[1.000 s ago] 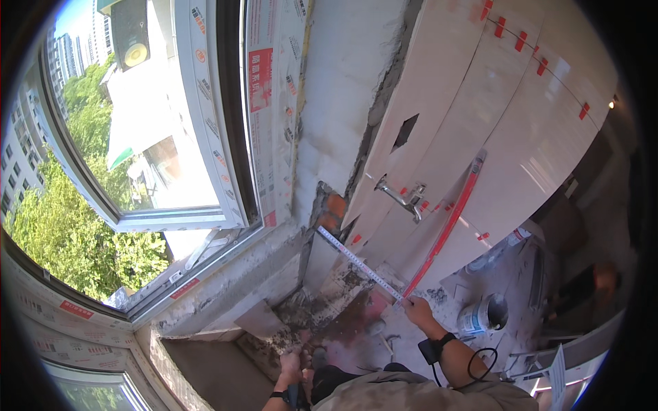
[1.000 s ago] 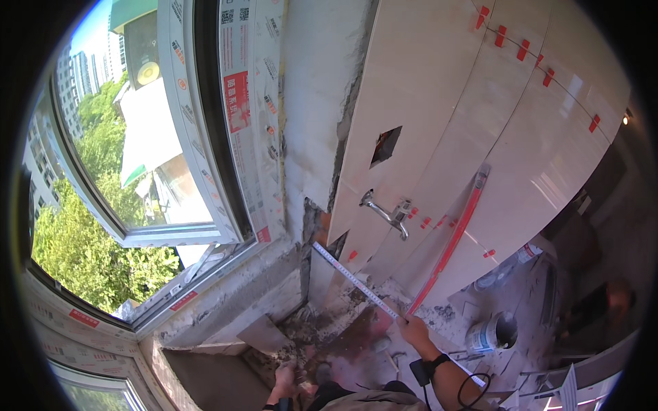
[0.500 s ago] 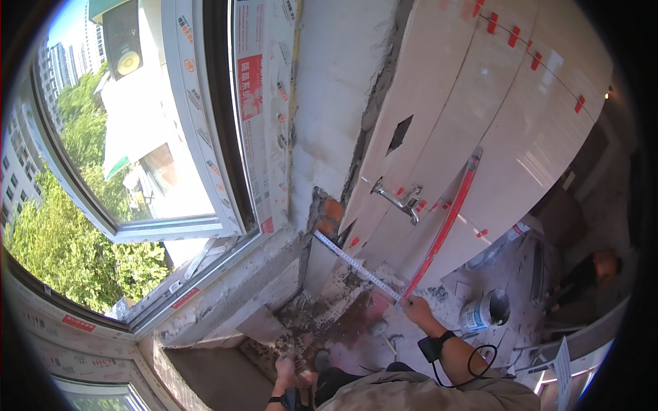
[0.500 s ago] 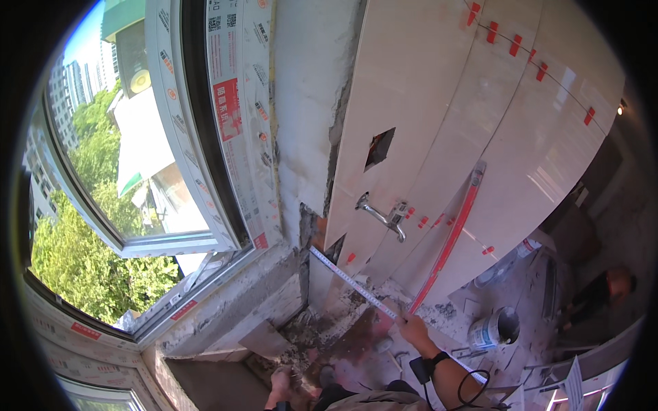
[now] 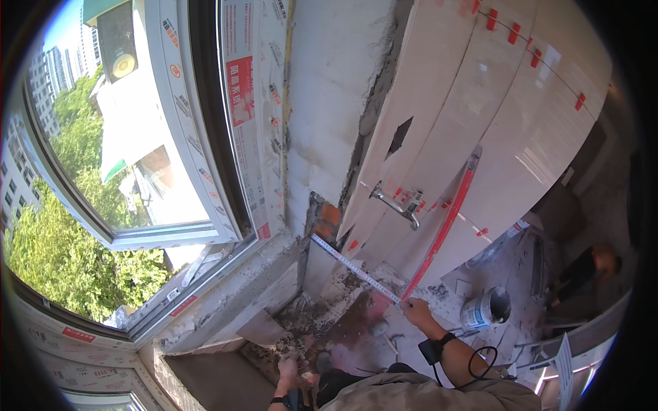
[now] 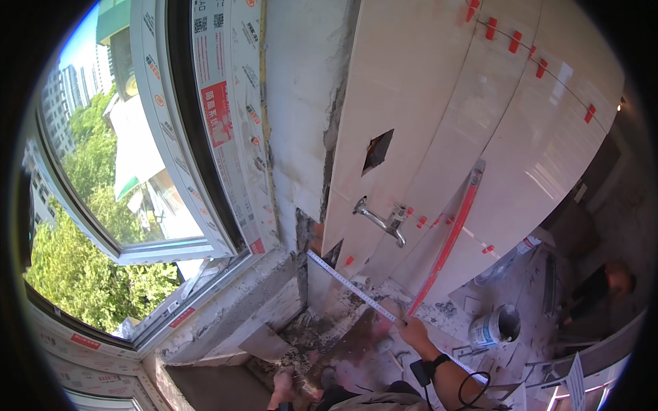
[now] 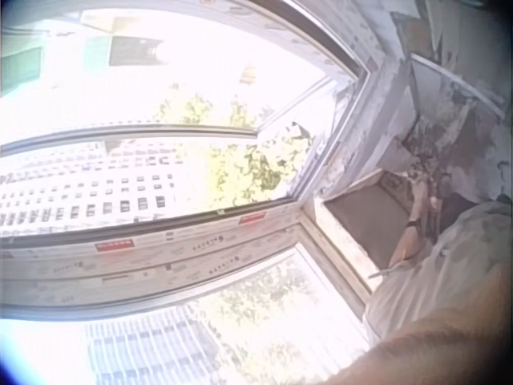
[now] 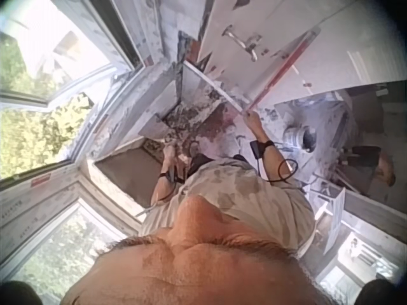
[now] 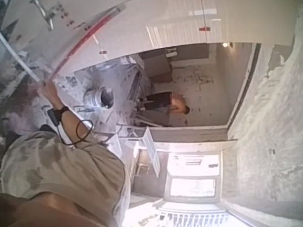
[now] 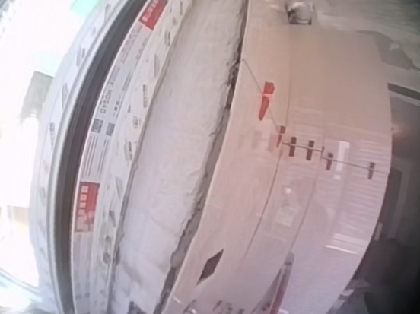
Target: Measure and cut tiles to fit around wall fixtures and windows during renovation.
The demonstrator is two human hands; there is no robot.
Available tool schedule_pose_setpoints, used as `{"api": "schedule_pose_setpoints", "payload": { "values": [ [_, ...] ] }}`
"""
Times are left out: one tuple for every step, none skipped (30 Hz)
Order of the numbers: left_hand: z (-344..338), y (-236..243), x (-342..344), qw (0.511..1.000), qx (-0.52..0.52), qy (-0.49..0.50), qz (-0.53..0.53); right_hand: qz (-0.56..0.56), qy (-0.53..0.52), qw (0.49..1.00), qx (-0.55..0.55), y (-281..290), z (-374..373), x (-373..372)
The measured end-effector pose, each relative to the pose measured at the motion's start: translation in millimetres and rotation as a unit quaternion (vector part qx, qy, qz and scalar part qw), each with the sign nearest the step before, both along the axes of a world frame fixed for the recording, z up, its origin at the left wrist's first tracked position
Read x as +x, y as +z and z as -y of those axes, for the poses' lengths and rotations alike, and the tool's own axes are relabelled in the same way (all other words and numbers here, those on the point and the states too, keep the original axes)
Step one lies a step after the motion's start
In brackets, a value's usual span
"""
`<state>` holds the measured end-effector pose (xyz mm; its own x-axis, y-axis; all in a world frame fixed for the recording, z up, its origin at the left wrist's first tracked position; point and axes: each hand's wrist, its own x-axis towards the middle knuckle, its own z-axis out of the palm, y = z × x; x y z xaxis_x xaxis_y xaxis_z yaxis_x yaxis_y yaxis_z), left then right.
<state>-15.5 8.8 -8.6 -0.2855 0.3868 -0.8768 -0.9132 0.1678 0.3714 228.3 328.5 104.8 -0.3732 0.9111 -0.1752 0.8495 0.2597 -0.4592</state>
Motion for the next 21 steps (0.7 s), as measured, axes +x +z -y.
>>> {"api": "schedule_pose_setpoints", "payload": {
  "values": [
    [-2.0, 2.7, -0.1, 1.0, -0.004, 0.001, -0.008, 0.0, 0.0, 1.0, 0.0, -3.7, -1.2, 1.9],
    [-3.2, 0.0, 0.1, 1.0, -0.004, 0.001, -0.008, 0.003, -0.004, 1.0, 0.001, -7.2, -1.8, 3.5],
    [-3.1, -2.2, 0.1, 1.0, 0.0, 0.007, -0.014, 0.005, -0.006, 1.0, 0.0, -8.2, -1.7, 2.0],
    [-2.8, -4.1, 0.1, 1.0, 0.004, 0.013, -0.021, 0.005, -0.005, 1.0, -0.001, -8.7, -2.1, 1.1],
    [-1.6, -5.8, 0.0, 1.0, 0.004, 0.015, -0.021, 0.001, 0.001, 1.0, -0.001, -9.0, -2.2, 0.7],
    [-1.0, -4.2, -0.1, 1.0, 0.002, 0.004, -0.026, -0.002, 0.006, 1.0, -0.002, -7.9, -1.5, -0.1],
    [-1.0, -3.1, -0.5, 1.0, 0.0, -0.006, -0.03, -0.001, 0.007, 1.0, -0.003, -6.8, -0.9, -1.1],
    [-1.9, -3.3, -1.1, 1.0, -0.001, -0.005, -0.03, -0.002, 0.01, 1.0, -0.001, -5.9, -0.3, -2.2],
    [-3.7, -2.6, -1.5, 0.999, -0.003, -0.004, -0.032, -0.003, 0.012, 1.0, 0.001, -5.9, -0.5, -2.3],
    [-5.3, -1.6, -2.0, 0.999, -0.006, -0.003, -0.035, -0.003, 0.013, 1.0, 0.0, -6.5, -0.2, -2.3],
    [-6.2, -0.4, -2.5, 0.999, -0.007, -0.003, -0.035, -0.007, 0.007, 1.0, -0.004, -7.2, 0.7, -2.3],
    [-7.8, 2.7, -3.1, 0.999, -0.011, -0.008, -0.031, -0.012, 0.0, 1.0, -0.008, -8.3, 0.7, -1.5],
    [-9.2, 4.2, -3.3, 0.999, -0.015, -0.013, -0.028, -0.011, -0.002, 1.0, -0.008, -9.3, -0.2, -0.7],
    [-10.4, 3.8, -3.6, 0.999, -0.015, -0.014, -0.028, -0.013, -0.002, 1.0, -0.013, -10.1, -1.3, 0.1],
    [-10.0, 3.2, -4.3, 1.0, -0.01, -0.013, -0.024, -0.016, -0.001, 1.0, -0.02, -9.8, -1.1, -0.7],
    [-9.7, 2.4, -5.1, 1.0, -0.006, -0.013, -0.02, -0.016, -0.001, 1.0, -0.02, -9.4, -1.1, -1.3],
    [-9.1, -2.4, -5.4, 1.0, -0.006, -0.013, -0.02, -0.019, 0.005, 1.0, -0.018, -9.0, -1.2, -1.9],
    [-9.0, -5.7, -5.7, 1.0, -0.003, -0.014, -0.028, -0.022, 0.01, 1.0, -0.015, -9.1, -1.4, -2.0],
    [-8.6, -8.9, -5.7, 0.999, 0.001, -0.015, -0.037, -0.022, 0.01, 1.0, -0.015, -9.1, -1.3, -1.9],
    [-7.8, -11.8, -5.5, 0.999, 0.0, -0.015, -0.037, -0.024, 0.012, 1.0, -0.016, -9.1, -1.2, -2.0],
    [-10.1, -8.5, -5.6, 0.999, -0.008, -0.015, -0.038, -0.025, 0.013, 0.999, -0.016, -9.0, -1.6, -1.0]
  ]
}}
